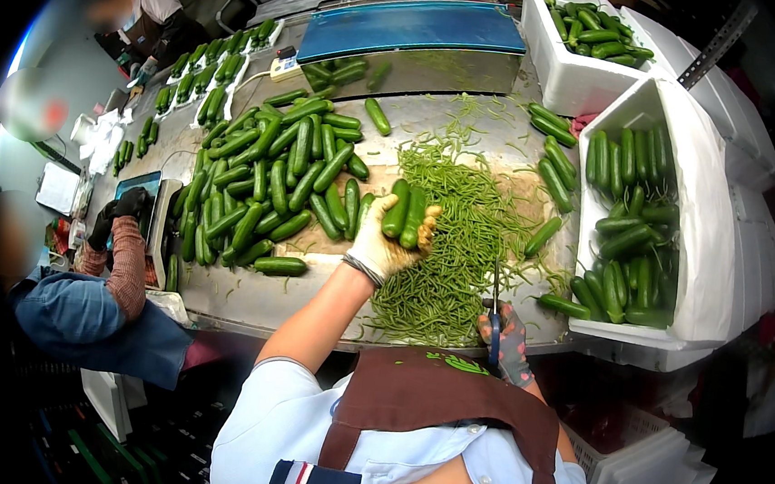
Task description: The person peels cucumbers using a handheld peeler, removing the skin in long strips. The peeled cucumbers are placed into a white styrofoam container, while the peels accumulate on the metal table. The person works continuously, handling cucumbers one at a time from a large pile.
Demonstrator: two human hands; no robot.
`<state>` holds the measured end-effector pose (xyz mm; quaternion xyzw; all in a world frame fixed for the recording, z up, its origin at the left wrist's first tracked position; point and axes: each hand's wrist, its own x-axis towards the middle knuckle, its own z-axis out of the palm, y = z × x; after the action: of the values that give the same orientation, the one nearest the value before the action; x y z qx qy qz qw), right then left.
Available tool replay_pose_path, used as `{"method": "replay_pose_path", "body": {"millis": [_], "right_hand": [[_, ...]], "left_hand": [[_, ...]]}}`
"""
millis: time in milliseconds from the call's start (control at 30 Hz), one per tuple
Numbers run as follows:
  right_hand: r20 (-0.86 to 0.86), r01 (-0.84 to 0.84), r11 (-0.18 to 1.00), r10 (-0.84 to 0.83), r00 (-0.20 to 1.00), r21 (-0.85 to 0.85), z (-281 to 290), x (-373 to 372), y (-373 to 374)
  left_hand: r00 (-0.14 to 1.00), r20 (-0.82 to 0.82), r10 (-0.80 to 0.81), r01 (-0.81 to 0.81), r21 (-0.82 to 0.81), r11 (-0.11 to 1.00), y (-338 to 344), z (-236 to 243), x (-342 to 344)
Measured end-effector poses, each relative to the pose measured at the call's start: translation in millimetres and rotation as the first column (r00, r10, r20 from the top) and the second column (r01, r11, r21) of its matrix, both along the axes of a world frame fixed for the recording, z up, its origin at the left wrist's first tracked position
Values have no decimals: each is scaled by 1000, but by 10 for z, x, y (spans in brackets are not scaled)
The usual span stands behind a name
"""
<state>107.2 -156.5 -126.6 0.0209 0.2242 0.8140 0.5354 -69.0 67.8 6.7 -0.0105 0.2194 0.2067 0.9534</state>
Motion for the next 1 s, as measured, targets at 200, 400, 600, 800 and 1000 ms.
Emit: {"method": "replay_pose_path", "body": {"millis": [200,400,600,800,1000], "right_hand": [[919,277,957,-183,348,85,316,-206,-21],[812,347,938,-196,550,-8,315,-134,-99],[714,388,920,-239,658,-49,367,-3,-162],[794,284,933,2,607,-220,232,163,-237],[254,79,993,-100,962,92,-140,352,-411]], "left_hand": [[799,-165,579,-501,349,792,763,142,-554],[624,108,774,-776,202,597,1439,-79,-897],[865,-442,237,289,825,486,600,-177,1132],[750,-444,490,635,275,-722,478,-456,2526],[593,-547,591,487,-341,-804,695,-314,3153]]}}
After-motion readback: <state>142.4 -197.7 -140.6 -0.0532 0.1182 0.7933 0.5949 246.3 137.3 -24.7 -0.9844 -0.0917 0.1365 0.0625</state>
